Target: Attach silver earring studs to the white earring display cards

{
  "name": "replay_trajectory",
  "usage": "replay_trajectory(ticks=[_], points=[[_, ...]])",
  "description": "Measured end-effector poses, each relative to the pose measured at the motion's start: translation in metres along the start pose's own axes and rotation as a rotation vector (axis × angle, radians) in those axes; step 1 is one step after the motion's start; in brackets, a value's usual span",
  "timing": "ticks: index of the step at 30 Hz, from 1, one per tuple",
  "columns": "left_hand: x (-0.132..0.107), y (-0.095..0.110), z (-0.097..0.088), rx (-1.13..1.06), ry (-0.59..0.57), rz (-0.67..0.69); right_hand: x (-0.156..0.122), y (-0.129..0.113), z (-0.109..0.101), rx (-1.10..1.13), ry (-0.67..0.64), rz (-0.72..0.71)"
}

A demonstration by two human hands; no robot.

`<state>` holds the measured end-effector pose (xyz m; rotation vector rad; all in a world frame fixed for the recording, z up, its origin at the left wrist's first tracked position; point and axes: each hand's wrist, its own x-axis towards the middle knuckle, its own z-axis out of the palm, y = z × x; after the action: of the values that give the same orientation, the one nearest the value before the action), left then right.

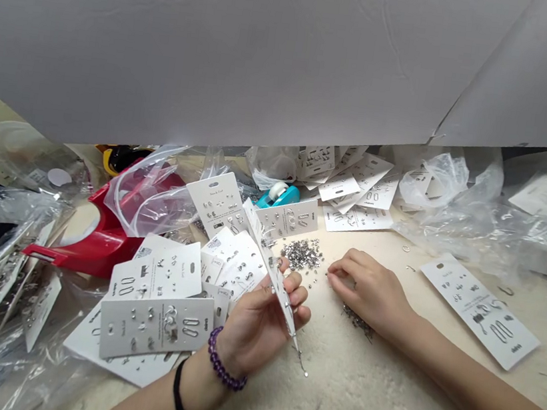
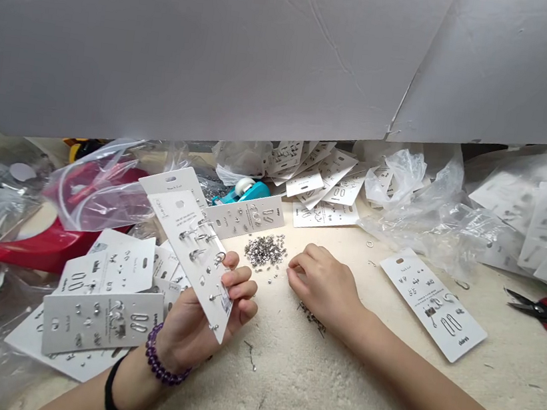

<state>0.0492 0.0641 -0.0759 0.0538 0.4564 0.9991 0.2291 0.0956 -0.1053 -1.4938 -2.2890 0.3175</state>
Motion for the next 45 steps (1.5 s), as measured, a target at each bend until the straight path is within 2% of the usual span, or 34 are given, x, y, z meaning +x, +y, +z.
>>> replay_trajectory(ticks=[3, 6, 8, 12, 15, 18, 30, 38, 45], points=[[-0.001, -0.002, -0.002, 0.009, -0.019, -0.009, 0.001, -0.002, 0.001, 0.037, 0.014, 0.011], [-0.001, -0.004, -0.003, 0.025, -0.031, -0.007, 0.001, -0.01, -0.007, 0.122, 0.014, -0.005], [-0.001, -0.007, -0.004, 0.034, -0.045, -0.004, -0.002, -0.021, -0.015, 0.334, 0.041, 0.021], [0.0, -0.013, -0.007, 0.058, -0.07, -0.019, -0.012, -0.047, -0.024, 0.986, 0.096, 0.094], [0.001, -0.017, -0.008, 0.088, -0.049, -0.015, -0.016, -0.06, -0.017, 1.207, 0.052, 0.166], [0.0, -0.019, -0.006, 0.107, -0.014, -0.014, -0.016, -0.064, -0.008, 1.324, 0.051, 0.246], [-0.001, -0.021, -0.004, 0.113, 0.032, 0.005, -0.015, -0.061, -0.004, 1.375, 0.032, 0.28], [0.004, -0.026, -0.01, 0.09, 0.076, -0.009, -0.013, -0.055, -0.005, 1.451, -0.111, 0.353], [0.006, -0.028, -0.016, 0.03, 0.061, -0.027, -0.013, -0.052, -0.008, 1.352, -0.132, 0.344]])
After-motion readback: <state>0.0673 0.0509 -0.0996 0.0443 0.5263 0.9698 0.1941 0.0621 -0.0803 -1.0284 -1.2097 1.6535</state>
